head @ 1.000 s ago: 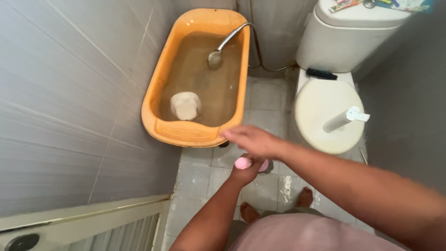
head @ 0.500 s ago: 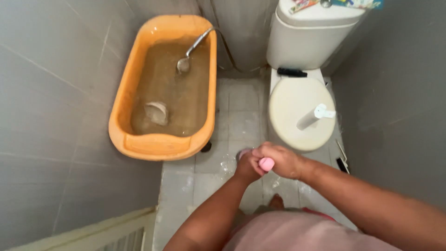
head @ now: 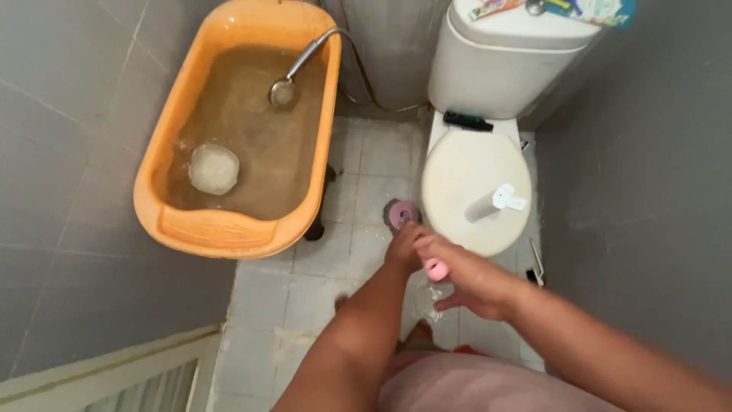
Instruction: The recorder is cleaning the bathroom floor using a mop and water from a tub.
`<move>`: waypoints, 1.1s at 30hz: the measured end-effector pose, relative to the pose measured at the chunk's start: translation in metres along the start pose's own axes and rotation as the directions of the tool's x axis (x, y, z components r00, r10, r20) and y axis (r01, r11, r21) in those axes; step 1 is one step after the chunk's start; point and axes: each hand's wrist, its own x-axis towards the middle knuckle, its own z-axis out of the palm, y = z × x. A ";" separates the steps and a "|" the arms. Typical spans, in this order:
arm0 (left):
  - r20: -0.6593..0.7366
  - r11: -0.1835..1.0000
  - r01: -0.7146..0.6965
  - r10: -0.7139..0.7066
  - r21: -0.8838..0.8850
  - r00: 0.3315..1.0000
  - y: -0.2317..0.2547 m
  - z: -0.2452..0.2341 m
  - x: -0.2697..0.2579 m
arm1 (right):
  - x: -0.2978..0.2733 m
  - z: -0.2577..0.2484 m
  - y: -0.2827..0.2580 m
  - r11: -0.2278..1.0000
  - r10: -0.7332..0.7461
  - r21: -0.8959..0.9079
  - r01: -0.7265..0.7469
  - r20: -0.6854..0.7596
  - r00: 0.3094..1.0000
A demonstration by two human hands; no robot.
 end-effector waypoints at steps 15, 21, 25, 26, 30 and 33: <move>-0.053 0.956 0.266 -0.274 -0.122 0.960 -0.025 -0.047 0.076 | 0.108 -0.007 -0.060 0.730 0.416 0.575 -0.369 0.054 0.908; 0.009 0.913 0.402 -0.403 -0.061 0.915 -0.054 -0.032 0.107 | 0.130 -0.015 -0.079 0.744 0.399 0.585 -0.321 -0.005 0.917; 0.089 0.889 0.457 -0.454 -0.024 0.887 -0.072 -0.042 0.141 | 0.151 -0.012 -0.090 0.775 0.402 0.544 -0.321 -0.033 0.915; 0.087 0.890 0.456 -0.453 -0.021 0.887 -0.083 -0.048 0.148 | 0.164 -0.011 -0.089 0.776 0.399 0.544 -0.319 -0.031 0.916; 0.192 0.974 0.216 -0.200 -0.065 0.961 -0.135 -0.061 0.177 | 0.216 -0.015 -0.062 0.832 0.417 0.430 -0.351 -0.067 0.907; 0.396 0.990 0.131 -0.100 -0.052 0.913 -0.169 -0.042 0.197 | 0.235 -0.034 -0.043 0.825 0.446 0.428 -0.368 -0.093 0.890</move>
